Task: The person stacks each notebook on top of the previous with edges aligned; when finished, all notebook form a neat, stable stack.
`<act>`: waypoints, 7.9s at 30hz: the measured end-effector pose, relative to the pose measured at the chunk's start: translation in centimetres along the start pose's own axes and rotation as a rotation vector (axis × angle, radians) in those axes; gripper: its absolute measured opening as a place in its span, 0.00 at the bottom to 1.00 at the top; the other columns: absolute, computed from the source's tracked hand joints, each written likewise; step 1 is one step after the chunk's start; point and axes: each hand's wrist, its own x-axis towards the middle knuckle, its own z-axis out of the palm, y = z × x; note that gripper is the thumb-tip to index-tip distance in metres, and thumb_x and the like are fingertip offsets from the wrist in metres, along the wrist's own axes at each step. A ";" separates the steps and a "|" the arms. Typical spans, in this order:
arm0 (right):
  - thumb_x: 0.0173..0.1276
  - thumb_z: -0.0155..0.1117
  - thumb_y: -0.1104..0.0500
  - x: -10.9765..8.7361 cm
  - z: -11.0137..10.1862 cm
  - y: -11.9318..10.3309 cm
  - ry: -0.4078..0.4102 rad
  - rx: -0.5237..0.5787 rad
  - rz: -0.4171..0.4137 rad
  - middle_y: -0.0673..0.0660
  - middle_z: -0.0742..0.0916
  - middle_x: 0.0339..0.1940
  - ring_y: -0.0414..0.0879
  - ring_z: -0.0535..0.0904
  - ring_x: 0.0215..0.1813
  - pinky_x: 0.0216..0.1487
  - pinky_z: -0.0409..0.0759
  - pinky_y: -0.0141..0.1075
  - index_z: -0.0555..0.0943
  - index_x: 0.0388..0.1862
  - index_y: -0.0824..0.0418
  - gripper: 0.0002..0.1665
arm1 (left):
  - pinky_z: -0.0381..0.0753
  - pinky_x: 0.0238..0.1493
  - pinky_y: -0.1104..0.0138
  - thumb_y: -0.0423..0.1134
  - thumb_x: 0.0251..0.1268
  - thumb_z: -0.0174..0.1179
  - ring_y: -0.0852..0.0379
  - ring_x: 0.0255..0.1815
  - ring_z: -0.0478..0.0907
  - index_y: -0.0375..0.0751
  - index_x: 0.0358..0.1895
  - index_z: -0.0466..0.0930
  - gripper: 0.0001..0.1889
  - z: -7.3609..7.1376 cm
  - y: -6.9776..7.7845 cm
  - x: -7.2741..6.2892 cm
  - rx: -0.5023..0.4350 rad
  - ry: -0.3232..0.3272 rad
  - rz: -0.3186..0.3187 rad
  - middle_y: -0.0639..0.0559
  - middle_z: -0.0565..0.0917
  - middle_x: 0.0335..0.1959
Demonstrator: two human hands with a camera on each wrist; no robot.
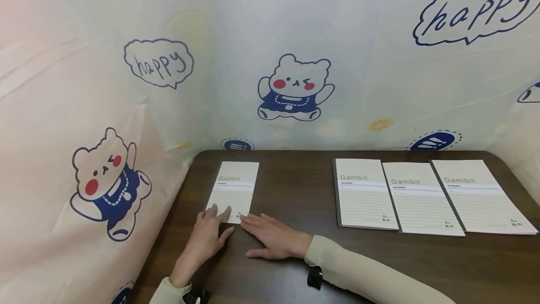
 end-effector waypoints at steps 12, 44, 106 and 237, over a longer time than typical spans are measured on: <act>0.81 0.56 0.38 -3.7 -1.2 0.8 0.000 0.003 0.052 0.54 0.61 0.87 0.49 0.58 0.87 0.84 0.61 0.51 0.59 0.85 0.60 0.44 | 0.79 0.63 0.44 0.44 0.67 0.72 0.35 0.63 0.78 0.40 0.66 0.83 0.26 0.6 1.0 0.0 -0.028 0.033 0.082 0.32 0.79 0.69; 0.78 0.65 0.53 -10.3 -1.9 2.2 0.352 0.626 0.331 0.70 0.73 0.78 0.62 0.74 0.76 0.73 0.77 0.50 0.64 0.79 0.72 0.40 | 0.89 0.44 0.63 0.41 0.64 0.75 0.43 0.56 0.84 0.38 0.71 0.76 0.33 2.5 3.5 0.7 -0.416 0.083 -0.006 0.34 0.79 0.65; 0.68 0.70 0.70 -19.0 -6.2 3.6 0.802 0.823 0.586 0.71 0.87 0.51 0.36 0.88 0.43 0.44 0.87 0.27 0.74 0.71 0.74 0.33 | 0.87 0.42 0.71 0.25 0.57 0.75 0.48 0.49 0.87 0.37 0.72 0.75 0.37 3.3 13.0 2.8 -1.234 -0.133 0.004 0.33 0.76 0.64; 0.61 0.80 0.63 -29.7 -5.3 10.3 0.698 0.379 0.666 0.59 0.89 0.41 0.29 0.84 0.37 0.38 0.86 0.26 0.82 0.61 0.72 0.31 | 0.84 0.54 0.64 0.48 0.57 0.80 0.53 0.51 0.83 0.37 0.74 0.73 0.42 7.6 23.6 6.9 -0.421 -0.020 0.391 0.45 0.84 0.53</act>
